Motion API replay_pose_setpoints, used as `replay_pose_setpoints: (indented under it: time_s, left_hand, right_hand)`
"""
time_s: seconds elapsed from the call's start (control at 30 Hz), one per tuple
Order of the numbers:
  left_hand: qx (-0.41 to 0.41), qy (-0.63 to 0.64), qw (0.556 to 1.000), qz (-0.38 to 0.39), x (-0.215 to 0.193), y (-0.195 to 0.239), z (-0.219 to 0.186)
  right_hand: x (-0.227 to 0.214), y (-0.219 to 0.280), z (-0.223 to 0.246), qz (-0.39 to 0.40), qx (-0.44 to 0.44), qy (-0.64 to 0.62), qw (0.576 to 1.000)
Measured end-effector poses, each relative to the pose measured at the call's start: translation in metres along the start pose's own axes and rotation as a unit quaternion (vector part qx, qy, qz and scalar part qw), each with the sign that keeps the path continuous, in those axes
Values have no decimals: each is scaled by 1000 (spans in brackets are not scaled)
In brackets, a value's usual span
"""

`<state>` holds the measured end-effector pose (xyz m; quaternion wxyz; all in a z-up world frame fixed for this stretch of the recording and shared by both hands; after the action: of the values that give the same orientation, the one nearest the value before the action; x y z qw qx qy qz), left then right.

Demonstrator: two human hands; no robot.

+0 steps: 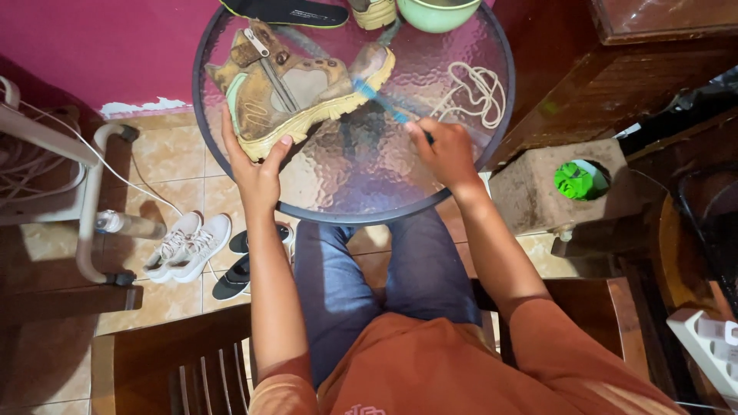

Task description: The person scrubs a brown hiking boot with a blue toothbrush, repeatedly dipping the brush into a green bowl of water. The person rotates the boot to clean the sole, sides, and upper sections, then flips it to scrub the interior lining.

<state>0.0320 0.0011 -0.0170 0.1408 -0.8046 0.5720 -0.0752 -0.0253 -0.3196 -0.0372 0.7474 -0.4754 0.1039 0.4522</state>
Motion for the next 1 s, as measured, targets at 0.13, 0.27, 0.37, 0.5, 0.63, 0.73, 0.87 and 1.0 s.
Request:
replay_pose_setpoints:
  time_s: [0.13, 0.27, 0.37, 0.5, 0.63, 0.73, 0.87, 1.0]
  left_hand:
    - [-2, 8, 1000, 3, 1, 0, -1]
    - [5, 39, 999, 22, -4, -1, -2]
    - [2, 46, 999, 29, -10, -4, -3]
    - [-9, 64, 997, 43, -12, -5, -9]
    - [53, 26, 996, 61, -11, -8, 12]
    - [47, 13, 998, 51, -14, -6, 6]
    - [33, 11, 997, 62, -13, -8, 3]
    - [32, 13, 998, 56, -11, -7, 8]
  right_hand:
    - [-8, -6, -3, -40, -20, 2, 999]
    - [-19, -18, -21, -48, -13, -44, 998]
    - [-38, -37, -38, 3, -25, -57, 998]
    - [-67, -69, -30, 61, -54, -10, 997]
    - [-57, -94, -30, 80, -61, 25, 995]
    - [-48, -102, -21, 39, -80, 44, 995]
    - [-26, -104, -4, 56, -85, 72, 992]
    - [-36, -109, 5, 74, -60, 29, 995]
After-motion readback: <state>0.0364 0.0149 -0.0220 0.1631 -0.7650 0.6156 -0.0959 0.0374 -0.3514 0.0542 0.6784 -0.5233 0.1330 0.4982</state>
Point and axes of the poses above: each hand's wrist, its own y-axis away from the middle knuckle, its own x-axis out of the palm, z = x × y, the point moved 2 cm from there along -y, towards the middle knuckle, and after that the axes turned 8 degrees about -z, right-handed, at the moved point
